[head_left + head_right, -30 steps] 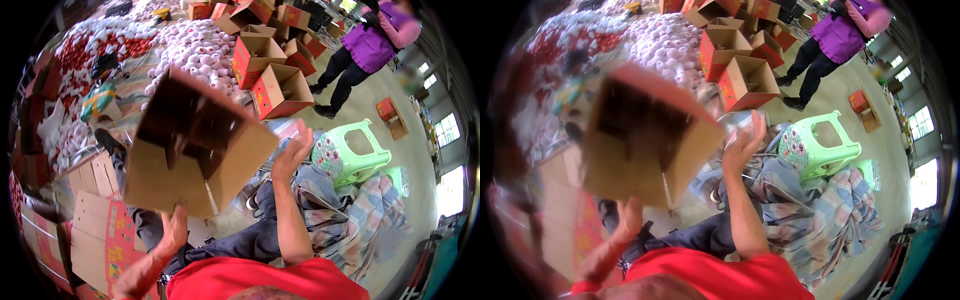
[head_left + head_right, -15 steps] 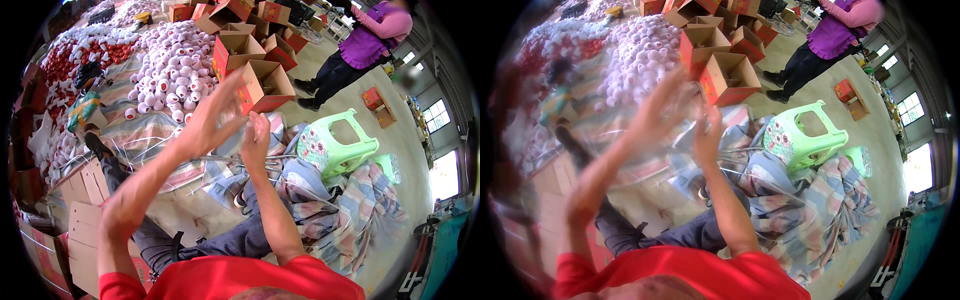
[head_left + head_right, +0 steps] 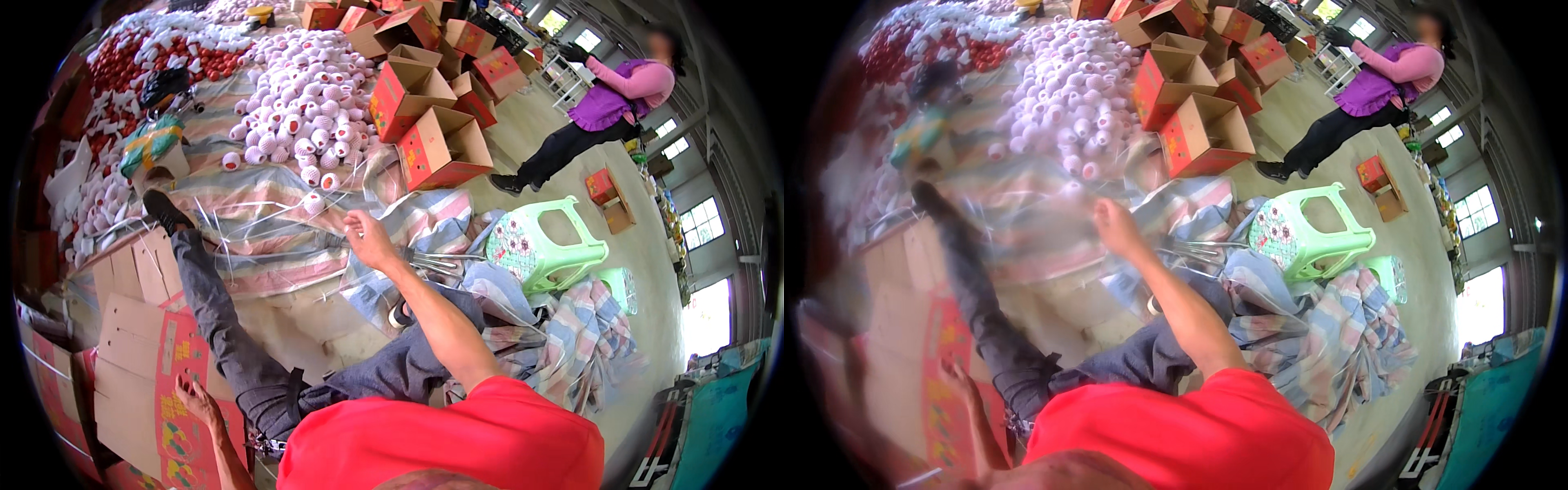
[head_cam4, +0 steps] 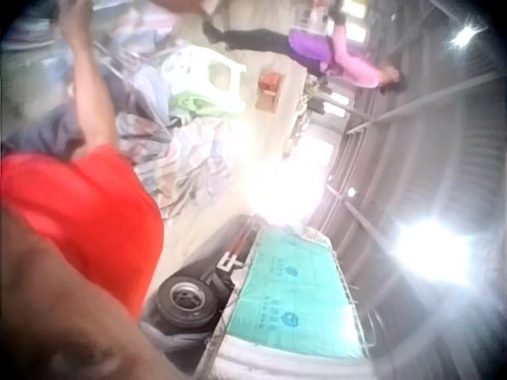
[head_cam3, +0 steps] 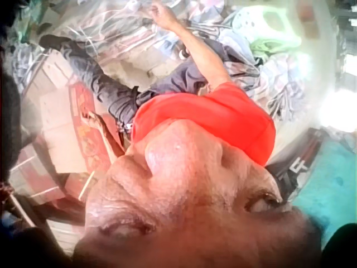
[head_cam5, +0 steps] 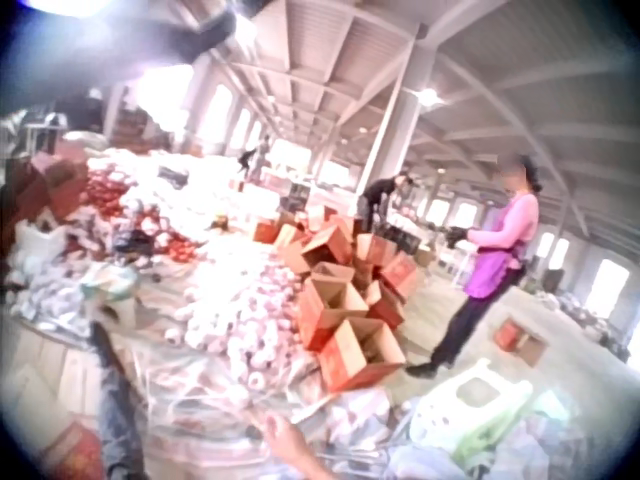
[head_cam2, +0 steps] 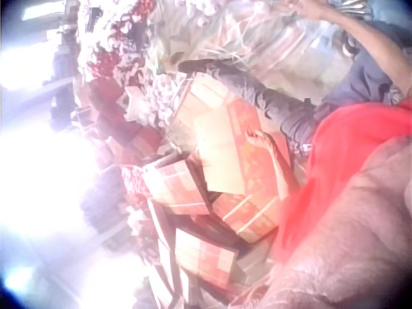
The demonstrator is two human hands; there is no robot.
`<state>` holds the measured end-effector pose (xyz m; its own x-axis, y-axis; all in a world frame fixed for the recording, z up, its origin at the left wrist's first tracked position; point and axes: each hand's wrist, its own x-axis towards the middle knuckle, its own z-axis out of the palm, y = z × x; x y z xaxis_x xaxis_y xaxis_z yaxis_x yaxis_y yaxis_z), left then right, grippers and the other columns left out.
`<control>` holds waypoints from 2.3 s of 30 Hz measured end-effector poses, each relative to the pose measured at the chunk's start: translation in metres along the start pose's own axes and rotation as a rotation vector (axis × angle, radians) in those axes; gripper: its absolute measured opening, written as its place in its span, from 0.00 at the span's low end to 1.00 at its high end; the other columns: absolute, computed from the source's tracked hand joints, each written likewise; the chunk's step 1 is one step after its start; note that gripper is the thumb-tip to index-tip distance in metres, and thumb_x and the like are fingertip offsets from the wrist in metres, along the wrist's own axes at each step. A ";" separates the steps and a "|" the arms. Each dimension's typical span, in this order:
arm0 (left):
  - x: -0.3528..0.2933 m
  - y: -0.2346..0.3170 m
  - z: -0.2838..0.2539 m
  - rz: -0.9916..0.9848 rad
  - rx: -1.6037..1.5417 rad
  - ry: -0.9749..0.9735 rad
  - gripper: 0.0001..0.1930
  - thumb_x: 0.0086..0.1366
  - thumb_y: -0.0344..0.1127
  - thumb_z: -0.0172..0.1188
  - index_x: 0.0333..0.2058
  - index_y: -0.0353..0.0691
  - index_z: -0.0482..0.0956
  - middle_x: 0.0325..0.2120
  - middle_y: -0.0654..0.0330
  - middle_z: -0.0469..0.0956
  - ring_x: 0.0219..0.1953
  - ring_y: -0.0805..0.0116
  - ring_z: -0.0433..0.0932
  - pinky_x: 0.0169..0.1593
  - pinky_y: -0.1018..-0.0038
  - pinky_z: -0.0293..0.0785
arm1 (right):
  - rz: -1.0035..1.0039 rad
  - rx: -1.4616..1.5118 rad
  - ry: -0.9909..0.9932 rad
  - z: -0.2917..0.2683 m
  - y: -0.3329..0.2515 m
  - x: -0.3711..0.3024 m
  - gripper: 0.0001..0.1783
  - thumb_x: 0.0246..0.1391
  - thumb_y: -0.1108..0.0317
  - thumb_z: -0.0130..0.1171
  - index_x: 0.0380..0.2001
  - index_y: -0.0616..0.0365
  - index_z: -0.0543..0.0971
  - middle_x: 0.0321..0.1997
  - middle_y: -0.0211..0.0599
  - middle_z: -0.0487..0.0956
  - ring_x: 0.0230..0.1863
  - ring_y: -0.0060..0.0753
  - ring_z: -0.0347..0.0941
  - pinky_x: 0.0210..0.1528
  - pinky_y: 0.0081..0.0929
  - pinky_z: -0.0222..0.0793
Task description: The person sits on the floor and repeatedly folds flat cardboard sheets into small boxes by hand. They fold the side flaps, tuck the tabs, and then place the finished boxes aside. The process is repeated multiple times with identical boxes.
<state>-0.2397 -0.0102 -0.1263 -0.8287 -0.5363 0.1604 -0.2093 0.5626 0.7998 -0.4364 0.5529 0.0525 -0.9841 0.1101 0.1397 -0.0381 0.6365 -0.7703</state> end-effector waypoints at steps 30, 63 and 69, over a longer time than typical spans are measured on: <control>-0.064 -0.055 -0.125 -0.697 -0.670 0.277 0.29 0.62 0.42 0.78 0.56 0.34 0.76 0.48 0.52 0.85 0.48 0.60 0.85 0.52 0.61 0.83 | 0.013 -0.299 -0.691 0.057 -0.018 -0.017 0.26 0.66 0.66 0.62 0.64 0.67 0.75 0.56 0.54 0.86 0.57 0.46 0.84 0.61 0.41 0.76; 0.038 0.320 -0.039 -0.395 -0.668 -0.426 0.27 0.71 0.48 0.68 0.60 0.36 0.76 0.51 0.58 0.80 0.50 0.65 0.80 0.54 0.65 0.79 | -0.179 -0.101 0.091 -0.040 -0.031 -0.048 0.29 0.71 0.59 0.57 0.66 0.68 0.69 0.71 0.57 0.72 0.71 0.61 0.67 0.74 0.48 0.63; 0.037 0.346 0.016 -0.289 -0.676 -0.736 0.21 0.75 0.43 0.63 0.58 0.34 0.78 0.48 0.58 0.82 0.47 0.67 0.81 0.50 0.67 0.79 | -0.128 -0.103 0.151 -0.056 -0.016 -0.028 0.27 0.66 0.60 0.62 0.60 0.68 0.74 0.62 0.59 0.76 0.64 0.62 0.73 0.67 0.49 0.69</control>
<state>-0.3507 0.1748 0.1470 -0.9526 0.0498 -0.3000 -0.3039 -0.1182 0.9453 -0.3981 0.5821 0.0959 -0.9348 0.1316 0.3299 -0.1354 0.7265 -0.6737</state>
